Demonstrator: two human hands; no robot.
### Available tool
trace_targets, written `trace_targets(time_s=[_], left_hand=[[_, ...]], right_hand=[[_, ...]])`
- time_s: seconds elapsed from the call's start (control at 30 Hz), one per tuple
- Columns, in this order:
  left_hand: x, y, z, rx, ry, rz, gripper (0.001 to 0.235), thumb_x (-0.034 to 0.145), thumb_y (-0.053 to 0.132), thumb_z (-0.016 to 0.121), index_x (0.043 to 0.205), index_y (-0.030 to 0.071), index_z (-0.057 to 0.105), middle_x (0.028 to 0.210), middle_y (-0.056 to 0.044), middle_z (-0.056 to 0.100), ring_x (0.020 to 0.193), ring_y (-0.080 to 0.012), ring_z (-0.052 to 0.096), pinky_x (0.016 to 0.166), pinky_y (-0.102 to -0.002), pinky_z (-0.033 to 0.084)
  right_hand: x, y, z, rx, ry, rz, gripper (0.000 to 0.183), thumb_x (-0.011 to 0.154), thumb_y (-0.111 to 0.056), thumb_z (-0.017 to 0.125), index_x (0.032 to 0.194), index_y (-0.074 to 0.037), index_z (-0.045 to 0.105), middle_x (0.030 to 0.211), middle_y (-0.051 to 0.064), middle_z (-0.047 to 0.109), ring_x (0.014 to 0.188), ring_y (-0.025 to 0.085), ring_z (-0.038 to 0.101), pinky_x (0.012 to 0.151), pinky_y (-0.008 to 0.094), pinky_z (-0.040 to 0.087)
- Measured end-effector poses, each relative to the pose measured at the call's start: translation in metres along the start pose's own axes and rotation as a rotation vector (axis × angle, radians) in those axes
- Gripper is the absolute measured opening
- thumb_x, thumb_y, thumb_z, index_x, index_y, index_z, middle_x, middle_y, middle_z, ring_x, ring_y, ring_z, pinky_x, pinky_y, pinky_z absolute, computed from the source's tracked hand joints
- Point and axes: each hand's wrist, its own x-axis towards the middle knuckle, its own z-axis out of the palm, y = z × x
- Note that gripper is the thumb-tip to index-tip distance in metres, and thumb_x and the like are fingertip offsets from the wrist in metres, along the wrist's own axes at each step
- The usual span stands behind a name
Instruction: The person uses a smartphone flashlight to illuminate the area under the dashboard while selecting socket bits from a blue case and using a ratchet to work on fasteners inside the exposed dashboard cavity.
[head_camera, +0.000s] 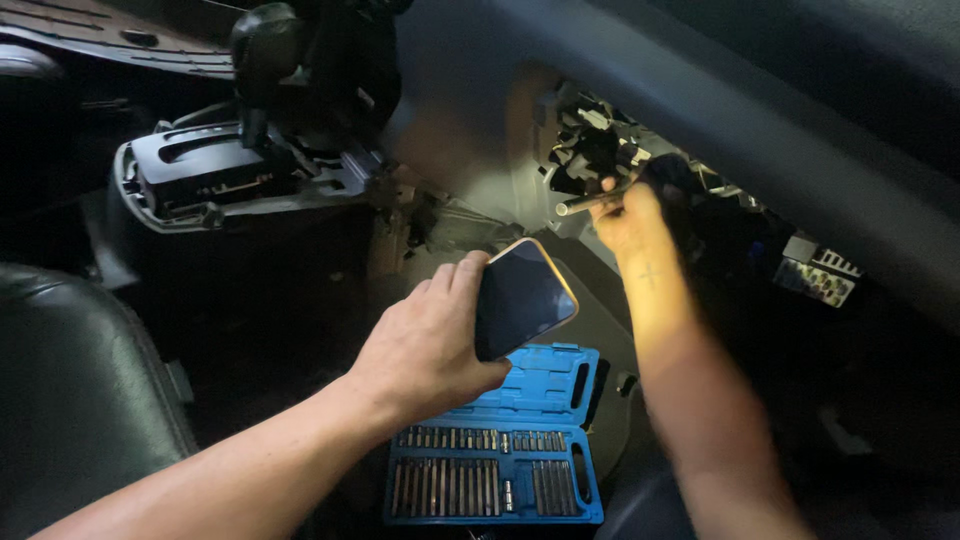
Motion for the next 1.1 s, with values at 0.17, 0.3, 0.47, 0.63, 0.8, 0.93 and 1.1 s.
trace_targets(time_s=[0.17, 0.3, 0.47, 0.63, 0.8, 0.93, 1.1], left_hand=[[-0.003, -0.002, 0.001, 0.016, 0.031, 0.049, 0.107, 0.063, 0.032, 0.086, 0.148, -0.002, 0.029, 0.124, -0.022, 0.056, 0.116, -0.0377, 0.058, 0.097, -0.045, 0.05], [-0.005, -0.004, 0.001, 0.012, 0.033, 0.055, 0.108, 0.063, 0.032, 0.085, 0.149, -0.003, 0.028, 0.125, -0.022, 0.056, 0.117, -0.0381, 0.058, 0.098, -0.045, 0.05], [-0.007, -0.005, 0.003, -0.014, 0.045, 0.062, 0.106, 0.063, 0.031, 0.085, 0.147, -0.003, 0.03, 0.123, -0.023, 0.057, 0.115, -0.0392, 0.058, 0.097, -0.046, 0.05], [-0.009, -0.004, 0.002, -0.002, 0.059, 0.064, 0.101, 0.061, 0.031, 0.085, 0.143, 0.0, 0.035, 0.121, -0.022, 0.058, 0.112, -0.0394, 0.06, 0.094, -0.046, 0.052], [-0.01, -0.004, -0.001, -0.02, 0.04, 0.059, 0.098, 0.063, 0.03, 0.083, 0.143, 0.0, 0.035, 0.119, -0.022, 0.058, 0.111, -0.0395, 0.06, 0.093, -0.047, 0.052], [-0.009, -0.008, 0.001, -0.034, 0.01, 0.049, 0.1, 0.063, 0.029, 0.083, 0.145, -0.001, 0.034, 0.12, -0.022, 0.058, 0.111, -0.039, 0.059, 0.094, -0.046, 0.052], [-0.011, -0.007, 0.0, -0.04, 0.022, 0.065, 0.101, 0.062, 0.029, 0.083, 0.145, -0.002, 0.034, 0.122, -0.023, 0.057, 0.111, -0.0396, 0.059, 0.093, -0.047, 0.052]], right_hand=[[-0.02, 0.009, 0.007, -0.52, 0.037, -0.123, 0.031, 0.11, -0.035, 0.032, 0.105, -0.016, 0.056, 0.08, 0.006, 0.061, 0.053, 0.015, 0.055, 0.041, 0.027, 0.04], [-0.043, 0.011, 0.016, -0.341, 0.112, -0.024, 0.029, 0.108, -0.039, 0.039, 0.11, -0.018, 0.059, 0.083, 0.003, 0.065, 0.057, 0.017, 0.06, 0.052, 0.036, 0.062], [-0.049, 0.035, 0.021, -0.428, 0.214, -0.076, 0.056, 0.107, -0.059, 0.04, 0.108, -0.005, 0.054, 0.074, 0.01, 0.059, 0.05, 0.023, 0.058, 0.046, 0.036, 0.051], [-0.046, 0.063, 0.006, -0.676, 0.295, -0.467, 0.042, 0.103, -0.048, 0.046, 0.105, -0.007, 0.052, 0.066, 0.01, 0.061, 0.048, 0.025, 0.059, 0.044, 0.037, 0.052], [-0.029, 0.051, 0.011, -0.238, 0.209, -0.164, 0.017, 0.096, -0.03, 0.048, 0.087, -0.021, 0.059, 0.059, -0.001, 0.047, 0.043, 0.015, 0.041, 0.039, 0.031, 0.035], [-0.03, 0.042, 0.018, -0.33, 0.228, -0.227, 0.022, 0.096, -0.023, 0.06, 0.077, -0.015, 0.056, 0.063, -0.001, 0.05, 0.047, 0.012, 0.046, 0.042, 0.029, 0.038], [-0.036, 0.031, 0.039, -0.306, 0.279, -0.19, 0.019, 0.093, -0.022, 0.057, 0.076, -0.014, 0.057, 0.061, -0.001, 0.051, 0.046, 0.013, 0.045, 0.043, 0.029, 0.04]])
